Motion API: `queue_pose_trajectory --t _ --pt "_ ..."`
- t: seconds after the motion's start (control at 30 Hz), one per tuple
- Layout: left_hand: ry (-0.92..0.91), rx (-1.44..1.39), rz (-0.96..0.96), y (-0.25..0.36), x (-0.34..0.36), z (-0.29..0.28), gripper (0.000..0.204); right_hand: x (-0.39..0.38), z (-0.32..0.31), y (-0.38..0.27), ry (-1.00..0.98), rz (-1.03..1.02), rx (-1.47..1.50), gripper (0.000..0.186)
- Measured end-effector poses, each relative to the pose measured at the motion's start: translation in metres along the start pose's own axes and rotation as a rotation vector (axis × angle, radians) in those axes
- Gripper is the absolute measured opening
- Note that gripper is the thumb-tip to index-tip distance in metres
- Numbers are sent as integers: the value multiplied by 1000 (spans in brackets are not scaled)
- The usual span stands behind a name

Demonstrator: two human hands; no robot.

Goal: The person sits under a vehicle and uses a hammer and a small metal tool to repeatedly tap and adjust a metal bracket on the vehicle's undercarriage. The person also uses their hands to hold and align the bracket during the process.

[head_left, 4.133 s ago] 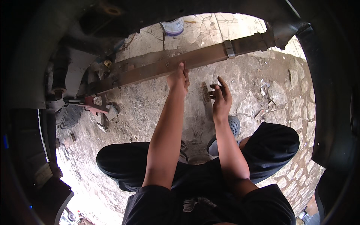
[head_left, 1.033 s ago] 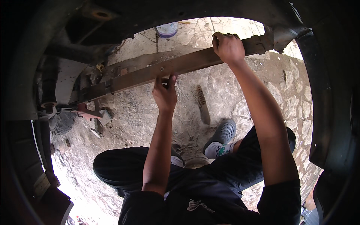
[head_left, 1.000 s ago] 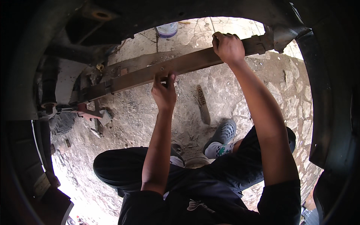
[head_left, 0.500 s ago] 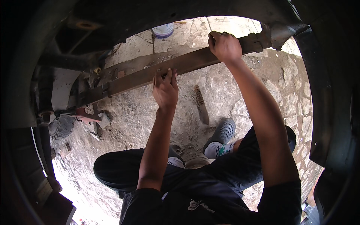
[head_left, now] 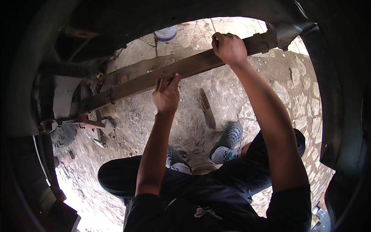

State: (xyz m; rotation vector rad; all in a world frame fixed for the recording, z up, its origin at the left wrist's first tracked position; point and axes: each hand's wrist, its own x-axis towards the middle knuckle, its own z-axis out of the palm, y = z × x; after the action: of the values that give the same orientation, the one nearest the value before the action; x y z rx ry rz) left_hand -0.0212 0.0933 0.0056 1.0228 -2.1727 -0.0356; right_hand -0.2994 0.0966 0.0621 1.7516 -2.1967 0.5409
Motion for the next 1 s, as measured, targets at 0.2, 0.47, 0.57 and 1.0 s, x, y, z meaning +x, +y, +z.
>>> queue_pose_trajectory --t 0.2,0.47,0.57,1.0 --pt "79 67 159 -18 5 -10 13 -1 -3 -1 -11 4 -18 21" --pt "36 -74 243 -29 19 -12 14 -1 1 0 26 -3 -23 21" --pt "-27 -115 285 -41 19 -11 15 -1 1 1 11 8 -25 22" --pt "-17 -351 331 -32 25 19 21 0 3 -1 -7 23 -51 24"
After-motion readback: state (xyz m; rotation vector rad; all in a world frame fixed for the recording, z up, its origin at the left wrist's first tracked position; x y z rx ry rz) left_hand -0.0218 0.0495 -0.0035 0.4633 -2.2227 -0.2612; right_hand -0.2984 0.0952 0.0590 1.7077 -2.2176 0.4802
